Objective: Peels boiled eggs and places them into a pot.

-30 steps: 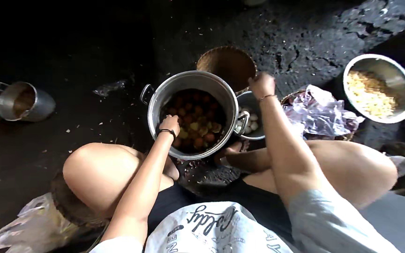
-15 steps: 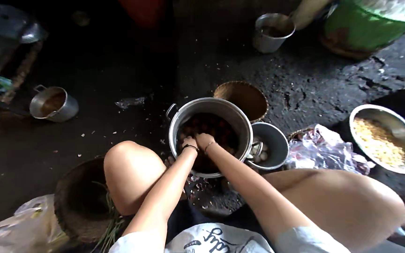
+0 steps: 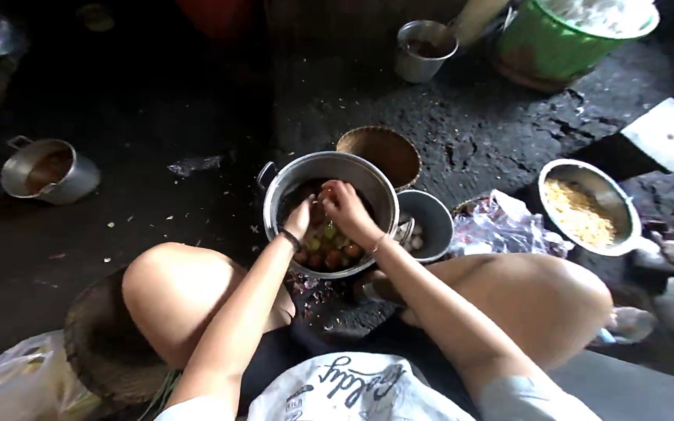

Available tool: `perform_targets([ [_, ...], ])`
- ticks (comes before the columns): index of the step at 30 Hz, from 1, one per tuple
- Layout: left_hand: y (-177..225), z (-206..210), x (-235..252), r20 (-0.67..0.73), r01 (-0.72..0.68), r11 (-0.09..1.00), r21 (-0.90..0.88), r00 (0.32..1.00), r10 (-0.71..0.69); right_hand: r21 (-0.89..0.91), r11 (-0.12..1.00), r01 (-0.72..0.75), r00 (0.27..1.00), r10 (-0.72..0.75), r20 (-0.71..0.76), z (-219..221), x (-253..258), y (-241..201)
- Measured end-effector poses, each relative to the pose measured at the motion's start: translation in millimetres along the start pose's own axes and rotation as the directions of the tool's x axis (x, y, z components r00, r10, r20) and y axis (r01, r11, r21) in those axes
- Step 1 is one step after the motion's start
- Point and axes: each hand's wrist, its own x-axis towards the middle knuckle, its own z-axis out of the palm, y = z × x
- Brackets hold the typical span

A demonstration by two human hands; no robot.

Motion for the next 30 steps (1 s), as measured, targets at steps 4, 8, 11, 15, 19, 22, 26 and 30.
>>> perform_targets([
  [4, 8, 8, -4, 0.098, -0.002, 0.988, -0.156, 0.995, 0.017, 0.108, 0.991, 0.073, 0.992, -0.062, -0.107, -6, -9, 0],
  [8, 19, 14, -14, 0.166, 0.02, 0.971, -0.238, 0.986, 0.021, 0.011, 0.993, 0.12, 0.986, -0.118, -0.117, -5, -19, 4],
  [11, 16, 21, -10, 0.128, 0.072, 0.985, -0.158, 0.99, -0.052, 0.238, 0.971, 0.02, 0.987, 0.019, -0.16, -9, -26, 16],
  [15, 19, 15, -9, 0.033, 0.059, 0.989, -0.136, 0.998, -0.055, 0.565, 0.804, -0.185, 0.974, 0.225, -0.001, -14, -21, 25],
  [19, 18, 16, -6, 0.05, -0.012, 0.974, -0.225, 0.998, 0.024, -0.106, 0.965, -0.239, 0.948, 0.256, 0.189, 0, -13, 36],
  [22, 21, 14, -7, 0.041, -0.03, 0.962, -0.27, 0.998, 0.043, -0.338, 0.895, -0.292, 0.876, 0.392, 0.282, 14, -14, 34],
  [26, 22, 18, -14, -0.022, -0.011, 0.986, -0.165, 1.0, 0.007, -0.141, 0.986, -0.083, 0.991, 0.096, 0.089, 7, -17, 24],
  [30, 28, 35, -28, 0.091, 0.061, 0.934, -0.353, 0.995, -0.03, -0.142, 0.99, 0.014, 1.0, -0.012, 0.012, 1, -17, 8],
])
